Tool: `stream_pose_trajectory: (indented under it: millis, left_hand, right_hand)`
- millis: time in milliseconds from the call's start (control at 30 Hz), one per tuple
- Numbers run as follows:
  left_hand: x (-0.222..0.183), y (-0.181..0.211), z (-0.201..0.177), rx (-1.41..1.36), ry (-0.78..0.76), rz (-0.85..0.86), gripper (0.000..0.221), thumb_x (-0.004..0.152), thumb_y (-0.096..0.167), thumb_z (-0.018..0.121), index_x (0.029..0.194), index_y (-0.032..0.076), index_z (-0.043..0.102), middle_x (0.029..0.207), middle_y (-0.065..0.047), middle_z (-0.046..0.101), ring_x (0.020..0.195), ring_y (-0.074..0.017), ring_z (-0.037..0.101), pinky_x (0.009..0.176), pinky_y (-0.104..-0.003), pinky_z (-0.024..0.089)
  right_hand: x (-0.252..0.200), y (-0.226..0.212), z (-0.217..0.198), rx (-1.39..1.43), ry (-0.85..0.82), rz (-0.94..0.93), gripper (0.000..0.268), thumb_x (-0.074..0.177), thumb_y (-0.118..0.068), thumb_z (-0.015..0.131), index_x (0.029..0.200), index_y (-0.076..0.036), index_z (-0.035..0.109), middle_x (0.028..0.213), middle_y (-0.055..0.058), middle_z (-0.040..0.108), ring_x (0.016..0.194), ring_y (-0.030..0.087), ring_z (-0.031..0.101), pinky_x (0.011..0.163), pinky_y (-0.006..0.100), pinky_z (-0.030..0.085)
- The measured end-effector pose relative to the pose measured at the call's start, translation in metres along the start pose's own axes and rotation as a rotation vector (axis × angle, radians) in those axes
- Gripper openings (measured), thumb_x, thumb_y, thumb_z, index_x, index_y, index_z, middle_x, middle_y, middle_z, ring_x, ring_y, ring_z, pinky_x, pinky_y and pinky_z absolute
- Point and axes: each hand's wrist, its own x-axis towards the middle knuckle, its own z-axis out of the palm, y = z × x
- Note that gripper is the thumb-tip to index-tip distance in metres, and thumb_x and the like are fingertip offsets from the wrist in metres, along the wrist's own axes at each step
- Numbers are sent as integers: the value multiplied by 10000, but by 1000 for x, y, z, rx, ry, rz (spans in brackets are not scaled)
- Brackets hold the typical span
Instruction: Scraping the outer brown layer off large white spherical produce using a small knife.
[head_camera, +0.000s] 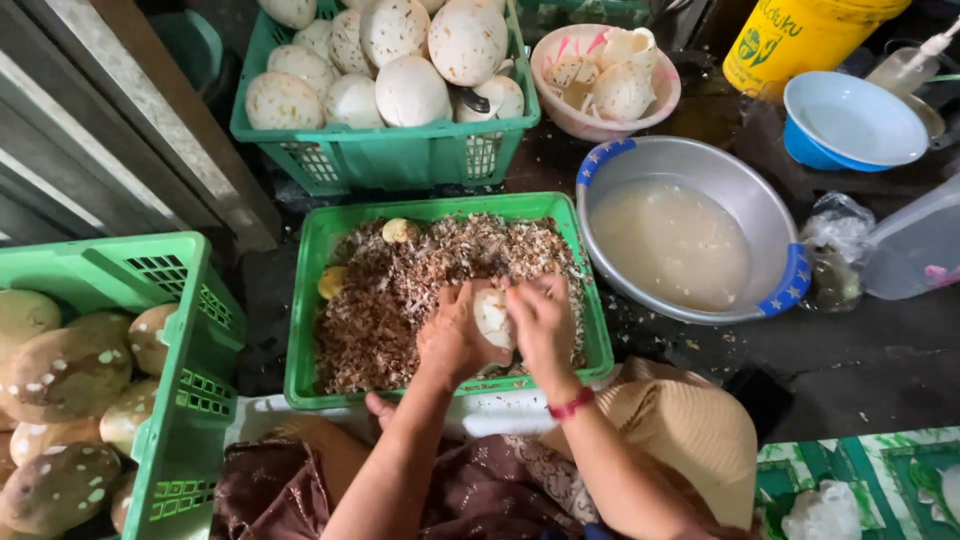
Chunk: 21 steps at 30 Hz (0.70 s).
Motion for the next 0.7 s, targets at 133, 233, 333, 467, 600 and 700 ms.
stream_pose_trajectory:
  millis: [133,233,333,467,600,700]
  left_hand:
    - [8,-10,14,141,-82,-80,838,665,265,882,1400,156,495,1385,-159,476,1142,-524,618,988,-600,532]
    - [-5,11,-4,133,-73,-88,1004,575,290,949,1446,191,460,1381,-159,482,1134,-528,615,972,-632,532]
    - [21,-30,28,164,-68,-110,797,739,285,816,1440,147,464,1375,-162,495,1172,-494,615,956,-598,544]
    - [6,-1,5,98,-94,-49,1029,519,289,933,1439,212,478,1388,-150,495,1172,-512,600,951,-647,531]
    - [11,7,1,110,-75,-34,986,546,274,916,1430,204,486,1391,-147,491,1173,-509,600,947,-640,535]
    - [12,3,7,126,-53,-43,922,585,251,891,1416,192,498,1396,-143,486,1175,-506,600,942,-628,540]
  right_hand:
    - [-16,-13,3,-316,-4,-315,179,926,-268,704,793,-152,734,1061,33,594,841,256,668,722,327,542]
    - [0,-25,-6,-304,-26,-161,222,953,-287,666,827,-114,727,1082,50,584,872,315,671,761,372,539]
    - [-14,-50,-6,-352,-14,-228,166,898,-320,712,935,-174,780,1123,27,611,966,340,685,816,401,547]
    - [-3,-19,3,-262,-44,-95,235,967,-275,648,782,-150,722,1111,74,610,796,229,648,685,286,513]
    - [2,-21,2,-280,-21,-148,226,961,-275,655,780,-155,718,1102,61,610,815,237,653,690,298,517]
    - [-3,-20,5,-304,-14,-215,213,954,-274,665,779,-162,711,1090,41,610,843,250,662,699,316,523]
